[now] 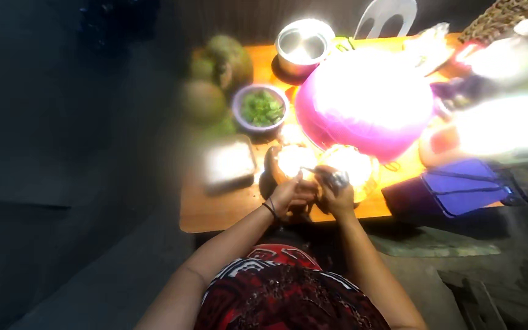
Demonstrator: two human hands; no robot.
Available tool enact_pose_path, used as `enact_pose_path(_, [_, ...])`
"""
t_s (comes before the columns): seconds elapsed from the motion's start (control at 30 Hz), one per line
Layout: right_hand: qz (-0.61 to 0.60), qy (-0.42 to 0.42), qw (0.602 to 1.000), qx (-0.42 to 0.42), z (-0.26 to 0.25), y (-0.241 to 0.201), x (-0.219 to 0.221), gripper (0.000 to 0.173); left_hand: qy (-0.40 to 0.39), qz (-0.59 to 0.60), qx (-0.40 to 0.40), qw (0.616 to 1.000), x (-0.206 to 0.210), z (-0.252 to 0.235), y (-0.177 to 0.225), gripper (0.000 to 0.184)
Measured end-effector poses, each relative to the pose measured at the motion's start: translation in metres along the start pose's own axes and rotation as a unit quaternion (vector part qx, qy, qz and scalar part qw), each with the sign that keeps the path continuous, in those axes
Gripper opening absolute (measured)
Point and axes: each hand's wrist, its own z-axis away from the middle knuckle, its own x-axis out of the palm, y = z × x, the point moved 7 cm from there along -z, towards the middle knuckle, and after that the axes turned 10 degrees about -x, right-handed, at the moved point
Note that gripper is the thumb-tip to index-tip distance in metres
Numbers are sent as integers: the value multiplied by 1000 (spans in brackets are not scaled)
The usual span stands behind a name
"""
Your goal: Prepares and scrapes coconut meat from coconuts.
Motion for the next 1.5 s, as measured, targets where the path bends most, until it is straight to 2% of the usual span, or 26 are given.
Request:
enact_pose_path(0.03, [-23, 16, 999, 27, -4, 3, -3, 32, 39, -71, 60, 995, -11, 4, 8, 64])
enact_pose_path(0.1, [-78, 59, 993, 60, -10, 7, -12, 39, 158, -144, 169, 962, -42, 9, 19, 42])
enact_pose_path(0.17, [-101, 93, 989, 52, -17, 10, -24, 44, 244, -141, 236, 930, -66, 15, 23, 29])
enact_pose_path(0.23, [-97, 108, 989, 42, -26, 14, -34, 43, 286, -119, 262, 914, -82, 15, 24, 30])
enact_pose_path(0.3, [-32, 56, 997, 53, -37, 20, -33, 44, 297, -118, 227, 920, -94, 2, 20, 46])
enact_pose_path(0.4, [110, -121, 979, 121, -53, 34, -11, 40, 295, -142, 151, 933, -98, -26, 10, 66])
enact_pose_path(0.5, [186, -270, 925, 192, -56, 64, 19, 39, 289, -139, 79, 944, -96, -56, -2, 72])
enact_pose_path(0.6, [203, -325, 896, 224, -60, 78, 38, 36, 300, -132, 82, 941, -98, -63, 4, 69])
enact_pose_path(0.7, [229, -353, 888, 187, -71, 77, 61, 26, 300, -140, 94, 939, -101, -64, 19, 62])
enact_pose_path(0.87, [262, -452, 848, 93, -79, 66, 90, 30, 292, -150, 143, 934, -114, -60, 36, 59])
enact_pose_path(0.97, [271, -475, 832, 94, -85, 59, 80, 25, 293, -139, 152, 934, -120, -56, 35, 62])
enact_pose_path(1.1, [249, -440, 857, 96, -94, 67, 87, 35, 291, -128, 158, 935, -116, -55, 31, 61])
enact_pose_path(1.17, [243, -466, 847, 82, -84, 67, 92, 39, 292, -136, 152, 934, -116, -55, 33, 62])
enact_pose_path(1.23, [249, -489, 832, 74, -78, 70, 85, 33, 296, -144, 148, 933, -116, -57, 35, 62])
enact_pose_path(1.4, [284, -413, 865, 21, -98, 85, 70, 40, 319, -173, 132, 922, -113, -56, 39, 61])
enact_pose_path(1.5, [301, -461, 833, 56, -88, 98, 71, 38, 318, -177, 130, 922, -113, -56, 42, 59])
